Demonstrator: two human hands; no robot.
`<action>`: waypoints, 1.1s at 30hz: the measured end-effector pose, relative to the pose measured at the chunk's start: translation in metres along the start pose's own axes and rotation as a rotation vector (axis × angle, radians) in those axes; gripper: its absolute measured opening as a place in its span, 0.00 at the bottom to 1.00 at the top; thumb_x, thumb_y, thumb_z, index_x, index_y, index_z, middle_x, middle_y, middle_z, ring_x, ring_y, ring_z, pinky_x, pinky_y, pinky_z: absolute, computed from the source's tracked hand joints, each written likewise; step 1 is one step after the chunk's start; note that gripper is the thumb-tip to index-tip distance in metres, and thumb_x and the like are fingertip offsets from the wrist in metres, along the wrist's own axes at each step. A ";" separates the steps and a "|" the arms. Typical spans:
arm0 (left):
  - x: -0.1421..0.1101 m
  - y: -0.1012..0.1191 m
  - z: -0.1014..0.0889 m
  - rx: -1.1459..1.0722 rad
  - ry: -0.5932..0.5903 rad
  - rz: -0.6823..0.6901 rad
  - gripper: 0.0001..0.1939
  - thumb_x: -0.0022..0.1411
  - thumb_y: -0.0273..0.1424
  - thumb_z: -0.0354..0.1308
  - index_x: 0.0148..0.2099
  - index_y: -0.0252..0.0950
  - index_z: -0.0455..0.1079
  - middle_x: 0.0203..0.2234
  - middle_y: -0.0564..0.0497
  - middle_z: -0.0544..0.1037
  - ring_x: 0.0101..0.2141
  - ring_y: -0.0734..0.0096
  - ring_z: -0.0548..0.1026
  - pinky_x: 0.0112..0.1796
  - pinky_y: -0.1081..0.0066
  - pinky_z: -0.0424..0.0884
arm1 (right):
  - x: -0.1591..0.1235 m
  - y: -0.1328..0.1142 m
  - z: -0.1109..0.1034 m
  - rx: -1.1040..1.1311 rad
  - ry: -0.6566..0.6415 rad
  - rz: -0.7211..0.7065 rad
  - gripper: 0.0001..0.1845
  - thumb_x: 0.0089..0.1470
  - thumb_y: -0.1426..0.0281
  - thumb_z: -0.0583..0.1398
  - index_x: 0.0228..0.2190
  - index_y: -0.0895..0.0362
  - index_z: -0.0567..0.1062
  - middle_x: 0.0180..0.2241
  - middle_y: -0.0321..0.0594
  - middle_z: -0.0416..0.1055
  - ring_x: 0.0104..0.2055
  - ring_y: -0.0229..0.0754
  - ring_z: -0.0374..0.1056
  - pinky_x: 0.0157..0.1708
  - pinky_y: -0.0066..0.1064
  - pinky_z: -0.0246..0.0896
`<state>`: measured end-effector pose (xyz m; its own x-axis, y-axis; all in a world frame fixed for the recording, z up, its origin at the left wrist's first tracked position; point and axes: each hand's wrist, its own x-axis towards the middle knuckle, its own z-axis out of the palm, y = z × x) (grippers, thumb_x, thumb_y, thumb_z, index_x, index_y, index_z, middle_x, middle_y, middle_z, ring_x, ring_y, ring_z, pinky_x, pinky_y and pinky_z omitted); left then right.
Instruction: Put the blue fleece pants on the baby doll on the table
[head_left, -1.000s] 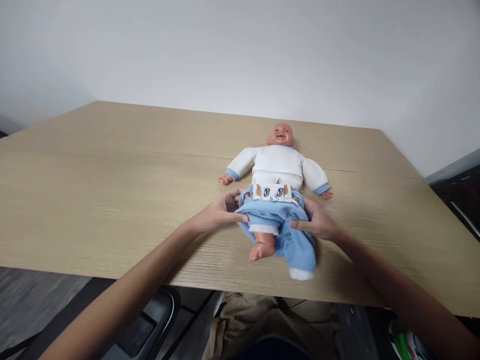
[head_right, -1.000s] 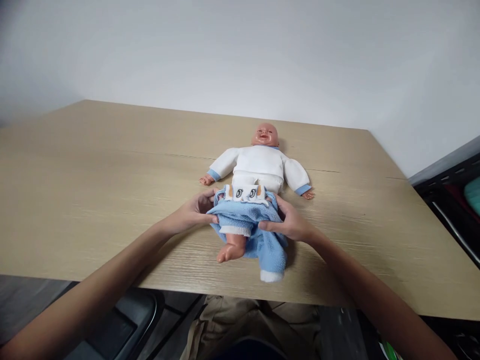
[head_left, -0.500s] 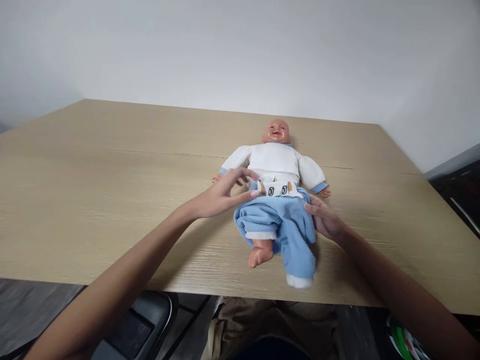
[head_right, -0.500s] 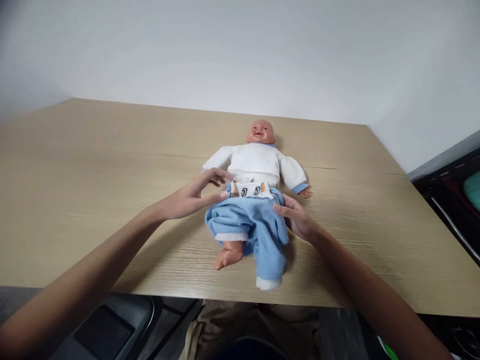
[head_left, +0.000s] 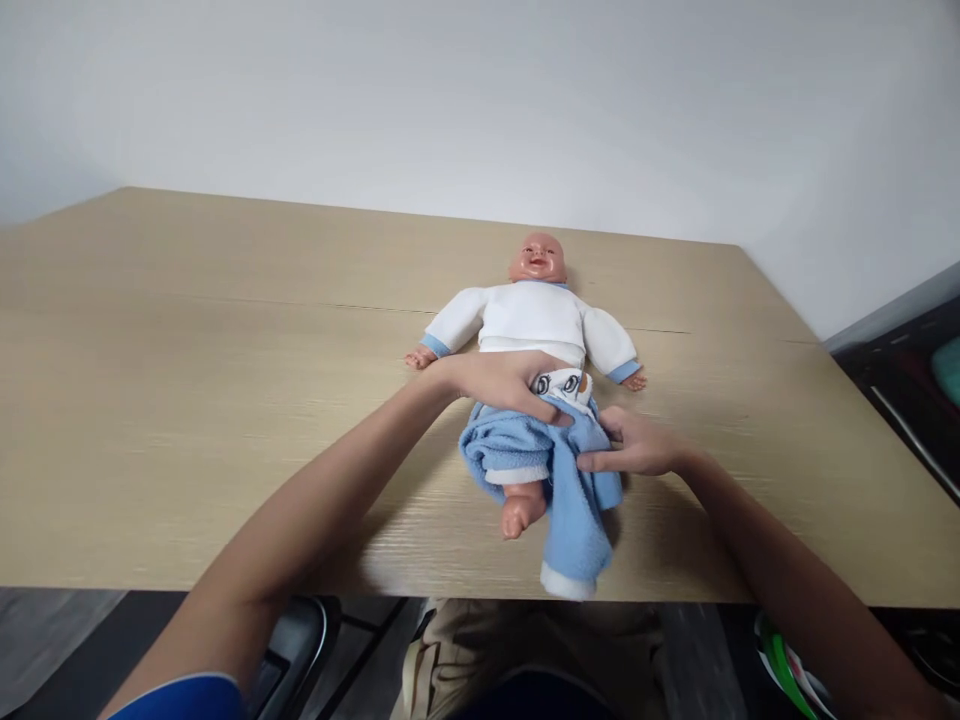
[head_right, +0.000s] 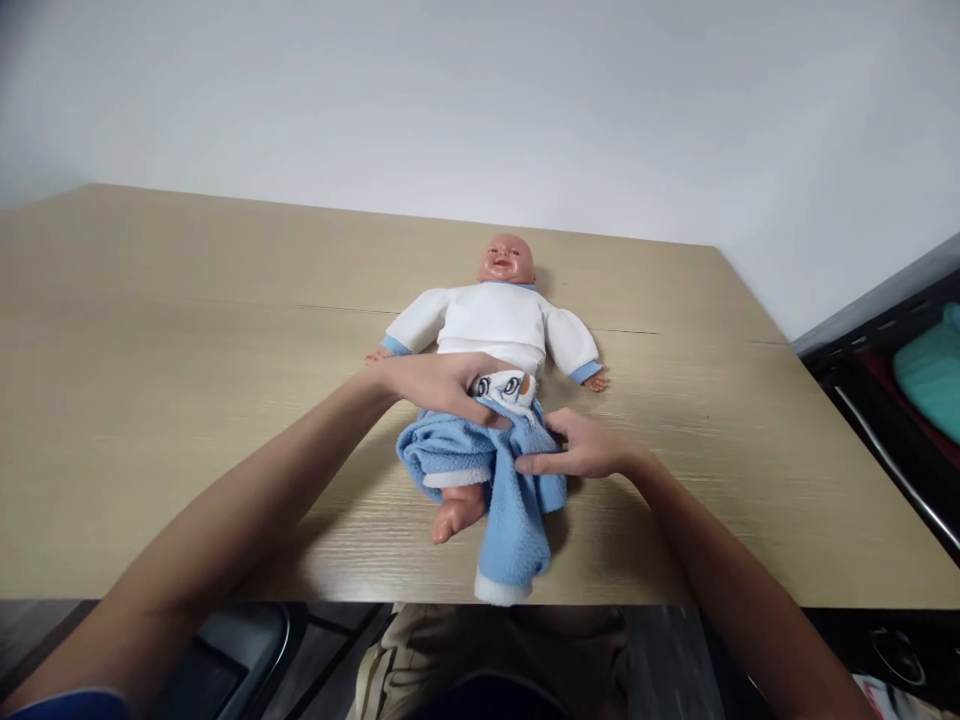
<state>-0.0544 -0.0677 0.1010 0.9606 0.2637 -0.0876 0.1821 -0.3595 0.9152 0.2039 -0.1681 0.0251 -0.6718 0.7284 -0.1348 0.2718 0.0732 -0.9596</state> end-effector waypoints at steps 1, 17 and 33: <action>0.001 -0.002 0.003 -0.028 -0.024 0.003 0.17 0.64 0.42 0.75 0.46 0.36 0.79 0.38 0.51 0.84 0.39 0.64 0.80 0.40 0.70 0.75 | -0.001 -0.001 0.000 -0.018 -0.022 -0.010 0.22 0.58 0.51 0.76 0.31 0.55 0.79 0.29 0.32 0.71 0.31 0.39 0.65 0.33 0.29 0.65; -0.008 -0.004 0.000 -0.197 -0.245 0.058 0.17 0.59 0.38 0.81 0.46 0.35 0.87 0.41 0.50 0.90 0.41 0.60 0.85 0.40 0.72 0.82 | -0.006 -0.008 0.013 0.294 -0.129 -0.018 0.27 0.55 0.48 0.78 0.40 0.58 0.83 0.35 0.35 0.76 0.35 0.39 0.70 0.38 0.28 0.71; -0.011 -0.002 0.007 -0.226 -0.393 -0.029 0.15 0.56 0.40 0.83 0.35 0.35 0.86 0.28 0.51 0.87 0.28 0.64 0.82 0.31 0.72 0.82 | -0.012 -0.014 0.019 0.311 -0.302 -0.006 0.31 0.53 0.43 0.77 0.45 0.55 0.85 0.35 0.36 0.80 0.36 0.42 0.74 0.38 0.31 0.75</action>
<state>-0.0637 -0.0760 0.0978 0.9704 -0.1052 -0.2172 0.2017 -0.1406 0.9693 0.1953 -0.1909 0.0359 -0.8566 0.4933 -0.1511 0.0782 -0.1655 -0.9831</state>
